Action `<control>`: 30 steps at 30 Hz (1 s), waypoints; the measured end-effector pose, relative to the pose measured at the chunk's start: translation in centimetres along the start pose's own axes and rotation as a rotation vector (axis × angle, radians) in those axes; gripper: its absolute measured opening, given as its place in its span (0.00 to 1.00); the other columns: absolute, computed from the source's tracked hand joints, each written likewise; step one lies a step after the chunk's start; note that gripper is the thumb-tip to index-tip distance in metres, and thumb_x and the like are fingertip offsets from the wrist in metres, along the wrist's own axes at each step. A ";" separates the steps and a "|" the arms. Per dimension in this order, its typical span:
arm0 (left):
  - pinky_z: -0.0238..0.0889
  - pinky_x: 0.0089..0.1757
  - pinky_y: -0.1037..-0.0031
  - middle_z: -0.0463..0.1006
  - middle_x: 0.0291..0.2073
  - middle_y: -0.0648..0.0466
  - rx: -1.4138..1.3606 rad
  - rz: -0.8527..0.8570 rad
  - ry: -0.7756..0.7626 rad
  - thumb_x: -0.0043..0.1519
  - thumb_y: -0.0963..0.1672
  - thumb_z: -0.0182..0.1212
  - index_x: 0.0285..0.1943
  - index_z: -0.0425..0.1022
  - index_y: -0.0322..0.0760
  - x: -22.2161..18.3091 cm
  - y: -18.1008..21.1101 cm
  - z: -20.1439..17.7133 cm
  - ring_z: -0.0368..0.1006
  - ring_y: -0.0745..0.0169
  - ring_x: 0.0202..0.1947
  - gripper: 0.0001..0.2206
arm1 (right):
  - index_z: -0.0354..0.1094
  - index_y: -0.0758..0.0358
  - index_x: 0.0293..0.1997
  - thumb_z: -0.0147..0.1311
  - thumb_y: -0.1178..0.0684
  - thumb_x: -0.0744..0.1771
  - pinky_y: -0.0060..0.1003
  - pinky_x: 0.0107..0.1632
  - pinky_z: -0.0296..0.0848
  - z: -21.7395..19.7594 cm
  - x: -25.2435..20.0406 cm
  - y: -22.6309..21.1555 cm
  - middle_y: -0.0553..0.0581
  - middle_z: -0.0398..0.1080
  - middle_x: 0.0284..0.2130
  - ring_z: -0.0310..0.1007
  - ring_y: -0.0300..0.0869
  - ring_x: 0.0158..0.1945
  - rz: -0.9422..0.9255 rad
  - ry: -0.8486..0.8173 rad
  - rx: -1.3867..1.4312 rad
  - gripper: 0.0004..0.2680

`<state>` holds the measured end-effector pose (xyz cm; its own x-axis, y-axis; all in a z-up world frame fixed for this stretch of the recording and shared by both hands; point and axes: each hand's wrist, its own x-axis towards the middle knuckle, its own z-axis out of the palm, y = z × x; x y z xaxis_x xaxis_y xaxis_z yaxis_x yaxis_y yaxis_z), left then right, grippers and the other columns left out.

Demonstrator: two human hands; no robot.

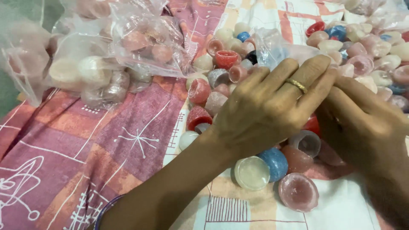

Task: Sorting small molded wax melts into plastic zipper bags.

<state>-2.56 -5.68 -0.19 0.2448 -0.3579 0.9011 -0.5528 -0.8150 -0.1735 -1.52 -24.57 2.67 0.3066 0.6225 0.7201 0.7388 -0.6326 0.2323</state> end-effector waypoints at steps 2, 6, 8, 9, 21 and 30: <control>0.72 0.46 0.72 0.75 0.59 0.51 -0.013 0.017 0.004 0.69 0.41 0.62 0.64 0.76 0.32 0.1 0.0 -0.2 0.74 0.61 0.54 0.14 | 0.72 0.73 0.49 0.63 0.68 0.63 0.42 0.38 0.77 -0.2 0.5 -0.6 0.66 0.74 0.46 0.79 0.52 0.40 0.001 0.002 -0.015 0.11; 0.71 0.48 0.69 0.75 0.60 0.50 -0.009 0.057 0.001 0.67 0.41 0.60 0.65 0.77 0.31 0.6 0.0 -1.3 0.73 0.58 0.52 0.17 | 0.71 0.74 0.49 0.62 0.65 0.59 0.45 0.40 0.78 -0.1 0.5 -0.1 0.68 0.73 0.45 0.78 0.55 0.43 -0.023 -0.045 0.062 0.15; 0.69 0.47 0.70 0.75 0.60 0.51 -0.010 0.063 0.016 0.68 0.42 0.59 0.65 0.76 0.33 0.8 0.0 -1.7 0.72 0.59 0.51 0.17 | 0.69 0.73 0.51 0.62 0.64 0.59 0.46 0.43 0.78 0.3 -0.1 0.8 0.69 0.72 0.46 0.76 0.57 0.48 -0.056 -0.047 0.089 0.16; 0.67 0.47 0.72 0.75 0.59 0.53 -0.003 0.065 0.032 0.69 0.43 0.59 0.66 0.75 0.35 0.8 0.0 -1.9 0.70 0.61 0.50 0.16 | 0.67 0.72 0.52 0.62 0.64 0.59 0.48 0.47 0.78 0.5 -0.4 1.2 0.70 0.70 0.47 0.75 0.60 0.52 -0.096 -0.048 0.120 0.17; 0.63 0.53 0.69 0.72 0.52 0.61 -0.127 0.122 0.019 0.61 0.43 0.61 0.67 0.74 0.56 1.5 0.9 -2.7 0.71 0.63 0.51 0.22 | 0.67 0.64 0.56 0.61 0.59 0.60 0.47 0.42 0.71 1.1 -2.2 2.7 0.63 0.69 0.48 0.71 0.55 0.48 -0.030 -0.275 0.257 0.19; 0.67 0.54 0.70 0.74 0.50 0.60 -0.172 0.212 -0.009 0.70 0.48 0.59 0.69 0.74 0.59 0.8 1.6 -2.2 0.73 0.65 0.54 0.17 | 0.70 0.66 0.52 0.61 0.57 0.61 0.47 0.44 0.73 1.3 -2.9 2.5 0.62 0.71 0.47 0.73 0.55 0.49 -0.087 -0.220 0.283 0.15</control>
<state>-4.97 -6.27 1.07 0.1162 -0.5168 0.8482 -0.7196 -0.6324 -0.2868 0.23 -27.34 0.36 0.3340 0.7724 0.5403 0.8954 -0.4391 0.0742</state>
